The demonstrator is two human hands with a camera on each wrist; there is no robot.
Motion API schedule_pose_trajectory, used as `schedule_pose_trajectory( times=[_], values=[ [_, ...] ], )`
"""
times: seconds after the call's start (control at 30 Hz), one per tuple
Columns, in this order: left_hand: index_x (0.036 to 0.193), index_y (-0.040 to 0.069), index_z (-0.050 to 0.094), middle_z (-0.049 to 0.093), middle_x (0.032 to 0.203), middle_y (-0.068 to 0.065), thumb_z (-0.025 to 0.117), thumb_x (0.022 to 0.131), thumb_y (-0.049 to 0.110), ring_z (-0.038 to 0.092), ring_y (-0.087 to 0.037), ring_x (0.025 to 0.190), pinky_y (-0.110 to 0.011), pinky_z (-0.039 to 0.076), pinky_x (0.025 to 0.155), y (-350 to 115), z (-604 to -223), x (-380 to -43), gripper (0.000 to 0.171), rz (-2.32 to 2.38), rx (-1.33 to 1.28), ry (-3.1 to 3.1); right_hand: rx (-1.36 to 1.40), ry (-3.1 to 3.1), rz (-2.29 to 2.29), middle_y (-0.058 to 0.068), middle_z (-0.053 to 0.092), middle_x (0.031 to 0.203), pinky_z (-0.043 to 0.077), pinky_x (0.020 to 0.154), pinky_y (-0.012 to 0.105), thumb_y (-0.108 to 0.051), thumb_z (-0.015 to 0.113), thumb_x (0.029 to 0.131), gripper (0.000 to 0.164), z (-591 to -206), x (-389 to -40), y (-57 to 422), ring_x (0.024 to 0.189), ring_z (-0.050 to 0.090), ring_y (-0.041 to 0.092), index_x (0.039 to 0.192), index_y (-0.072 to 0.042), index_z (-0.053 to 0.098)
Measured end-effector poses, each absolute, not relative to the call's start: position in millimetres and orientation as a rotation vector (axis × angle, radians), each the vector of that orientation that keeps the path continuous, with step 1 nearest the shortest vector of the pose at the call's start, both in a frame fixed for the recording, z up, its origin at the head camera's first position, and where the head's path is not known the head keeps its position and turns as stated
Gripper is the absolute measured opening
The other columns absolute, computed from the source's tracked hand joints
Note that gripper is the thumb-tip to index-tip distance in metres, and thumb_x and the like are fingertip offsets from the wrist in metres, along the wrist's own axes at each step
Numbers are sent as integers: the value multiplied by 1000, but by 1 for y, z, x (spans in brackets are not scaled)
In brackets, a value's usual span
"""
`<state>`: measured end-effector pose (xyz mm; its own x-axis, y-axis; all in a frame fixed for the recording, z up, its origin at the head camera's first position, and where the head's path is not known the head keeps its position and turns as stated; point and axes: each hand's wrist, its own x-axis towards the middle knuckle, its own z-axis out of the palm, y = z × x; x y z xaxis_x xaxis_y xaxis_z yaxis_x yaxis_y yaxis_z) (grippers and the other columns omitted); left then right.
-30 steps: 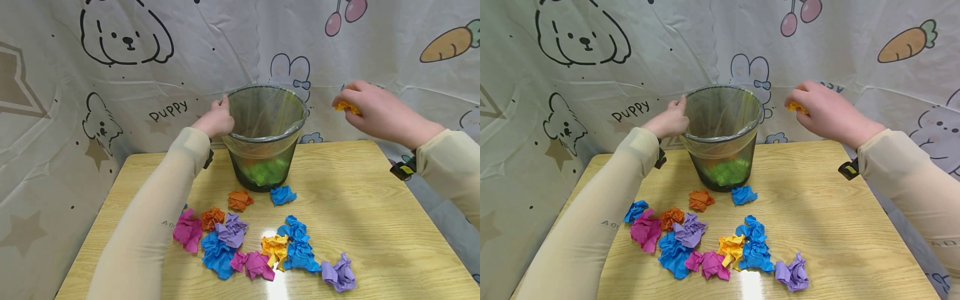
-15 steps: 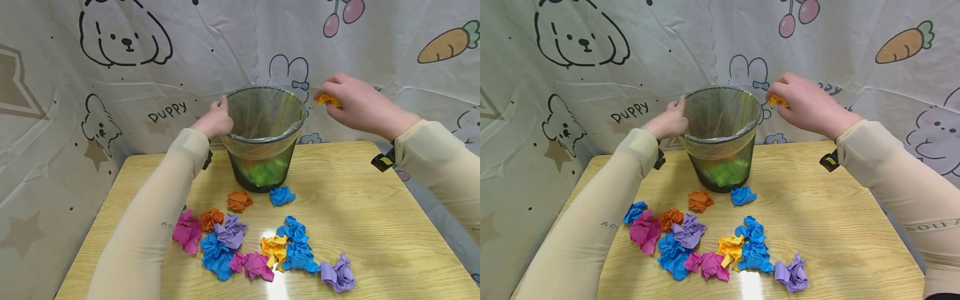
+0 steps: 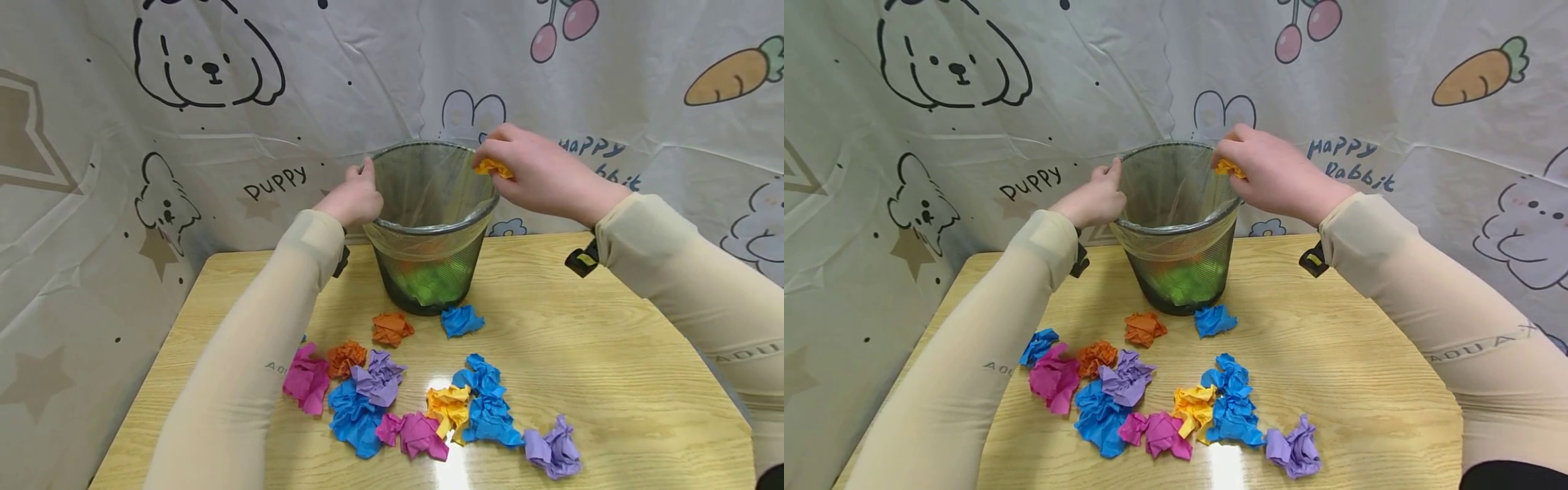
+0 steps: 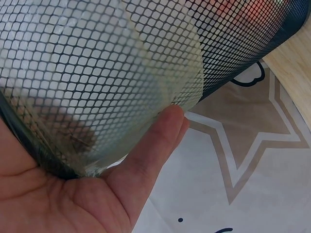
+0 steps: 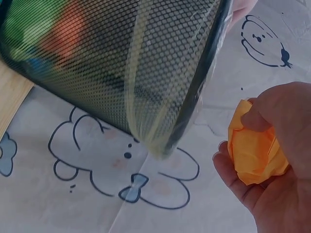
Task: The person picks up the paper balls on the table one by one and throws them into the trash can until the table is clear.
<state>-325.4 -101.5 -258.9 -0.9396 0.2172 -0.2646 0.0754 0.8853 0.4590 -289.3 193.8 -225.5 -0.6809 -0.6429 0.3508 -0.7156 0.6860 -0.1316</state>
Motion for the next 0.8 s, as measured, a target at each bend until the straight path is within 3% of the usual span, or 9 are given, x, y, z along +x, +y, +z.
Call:
schedule_pose_trajectory(
  times=[0.17,0.43,0.8],
  values=[
    [159,15,-26,-18,168,-19,25,101,9,46,-39,129,-47,39,102,-101,-259,-326,78,656,214,2742,1103,-2632,371,14,59,121,52,84,47,2,55,97,27,-226,-297,180,100,59,29,120,-5,68],
    [158,15,-26,-18,168,-19,26,101,8,50,-38,119,-46,41,98,-101,-260,-326,78,666,208,2736,1140,-2704,388,11,58,125,51,84,44,-1,53,99,28,-226,-306,162,98,60,26,121,-9,69],
    [159,13,-25,-17,167,-22,26,101,9,47,-38,129,-46,40,103,-102,-259,-326,77,640,231,2748,1187,-2799,380,10,57,127,50,93,46,-1,54,98,27,-230,-316,143,105,59,27,119,-10,69]
  ],
)
